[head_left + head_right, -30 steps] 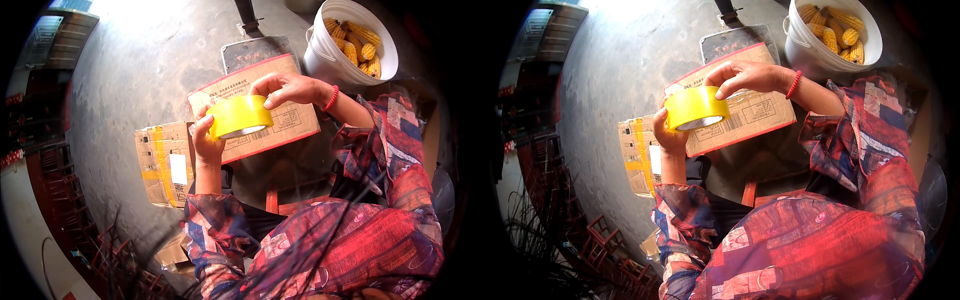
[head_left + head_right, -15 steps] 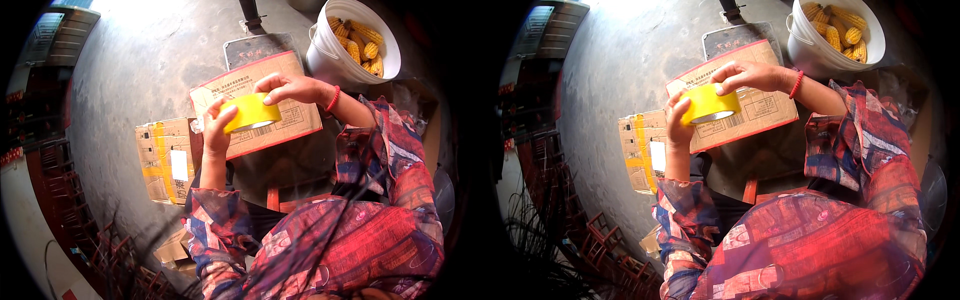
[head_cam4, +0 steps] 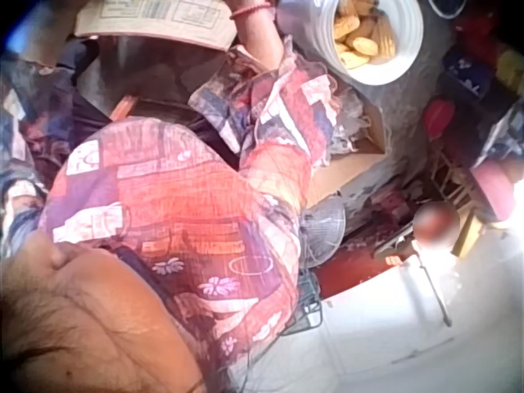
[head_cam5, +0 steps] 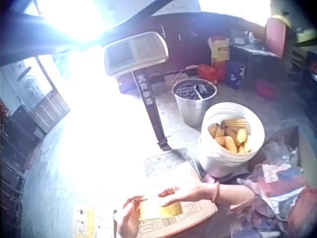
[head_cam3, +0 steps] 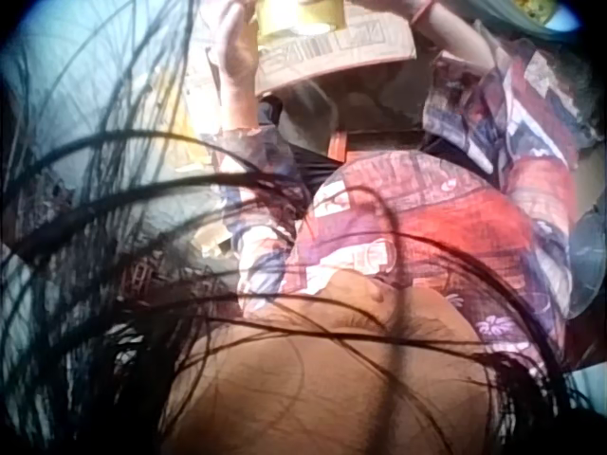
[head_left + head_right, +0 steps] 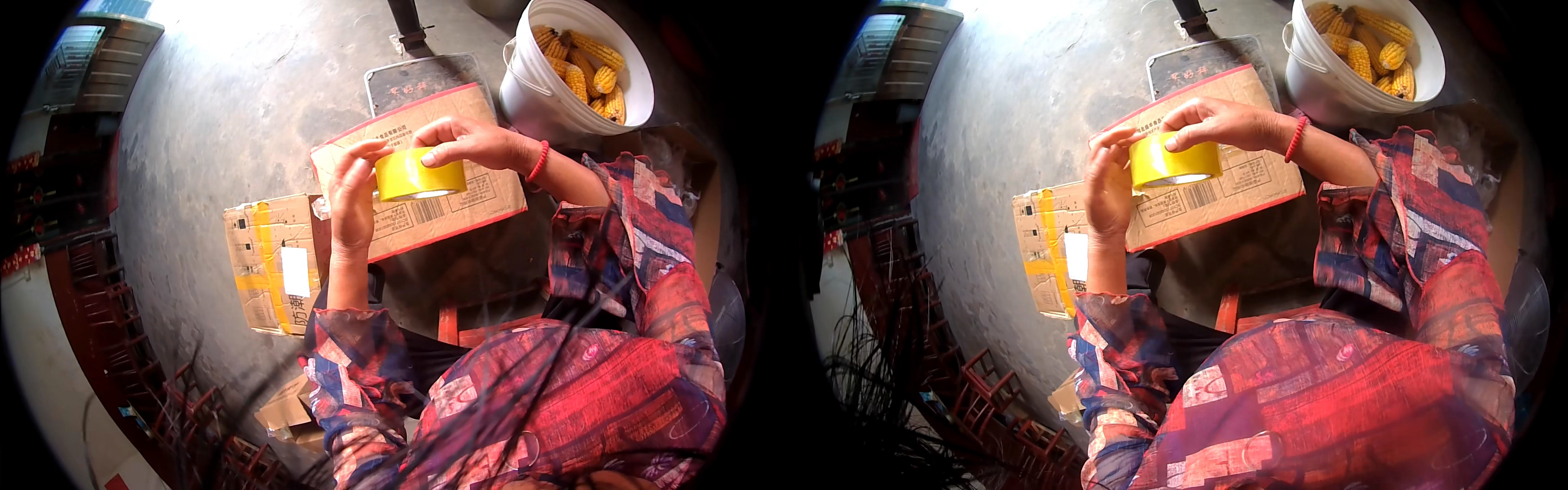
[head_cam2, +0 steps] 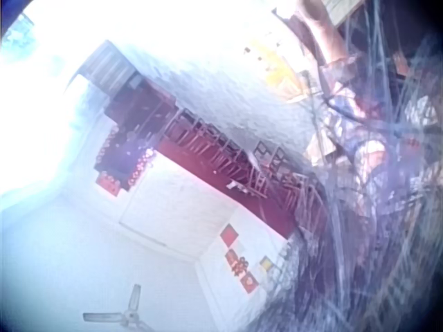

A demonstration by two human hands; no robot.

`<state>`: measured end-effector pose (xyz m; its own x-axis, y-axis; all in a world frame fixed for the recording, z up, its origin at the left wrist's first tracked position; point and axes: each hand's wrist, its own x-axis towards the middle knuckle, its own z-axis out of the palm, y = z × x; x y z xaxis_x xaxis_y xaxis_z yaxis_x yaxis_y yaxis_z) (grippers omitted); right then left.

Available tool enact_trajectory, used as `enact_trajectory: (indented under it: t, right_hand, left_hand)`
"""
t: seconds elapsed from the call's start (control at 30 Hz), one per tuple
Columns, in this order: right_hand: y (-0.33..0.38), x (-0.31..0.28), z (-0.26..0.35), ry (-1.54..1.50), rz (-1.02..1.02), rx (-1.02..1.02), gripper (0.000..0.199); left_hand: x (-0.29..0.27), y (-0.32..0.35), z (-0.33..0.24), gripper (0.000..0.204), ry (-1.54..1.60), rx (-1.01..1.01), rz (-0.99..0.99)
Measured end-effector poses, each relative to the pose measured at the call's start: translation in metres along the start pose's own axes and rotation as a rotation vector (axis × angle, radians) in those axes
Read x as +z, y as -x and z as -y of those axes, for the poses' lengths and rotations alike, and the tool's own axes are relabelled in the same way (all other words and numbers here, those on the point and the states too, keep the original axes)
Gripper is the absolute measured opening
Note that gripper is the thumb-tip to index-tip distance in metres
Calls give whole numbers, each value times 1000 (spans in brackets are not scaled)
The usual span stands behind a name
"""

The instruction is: The person tapes a cardboard box shut using a roll of yellow tape and scissors.

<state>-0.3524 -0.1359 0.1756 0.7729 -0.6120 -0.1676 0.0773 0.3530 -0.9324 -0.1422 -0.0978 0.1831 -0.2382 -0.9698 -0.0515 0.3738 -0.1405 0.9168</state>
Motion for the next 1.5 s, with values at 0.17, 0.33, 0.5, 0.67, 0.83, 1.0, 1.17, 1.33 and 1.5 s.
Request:
enact_trajectory:
  t: [0.17, 0.33, 0.5, 0.67, 0.83, 1.0, 1.17, 1.33, 1.5]
  right_hand:
    - [-2, -2, -11, 0, -109, 45, 37]
    - [-3, -2, -15, 48, -110, 58, 36]
    - [-5, 8, -7, -157, -204, -24, 25]
    - [-7, 10, -9, -72, -287, -155, 22]
    - [-8, 21, -9, -51, -215, -125, 21]
    - [-11, 13, -18, -42, -289, -32, 24]
    - [-16, 15, -22, -43, -372, 1, 27]
    - [-11, 8, -21, -7, -298, 0, 30]
    - [-14, 8, -24, 8, -325, 21, 32]
  left_hand:
    - [3, 4, -9, 38, -186, -191, 135]
    - [-6, 5, -3, 34, -279, -227, 93]
    - [-1, -2, 7, 27, -561, 136, -310]
    - [-2, 1, 7, 27, -352, -150, -285]
    - [15, 1, 13, 28, -105, -92, -224]
    - [15, 4, 15, 26, -130, -96, -181]
    - [22, 7, 17, 29, -137, -98, -170]
    - [19, 6, 20, 34, -137, -117, -150]
    - [21, 8, 22, 33, -171, -105, -175]
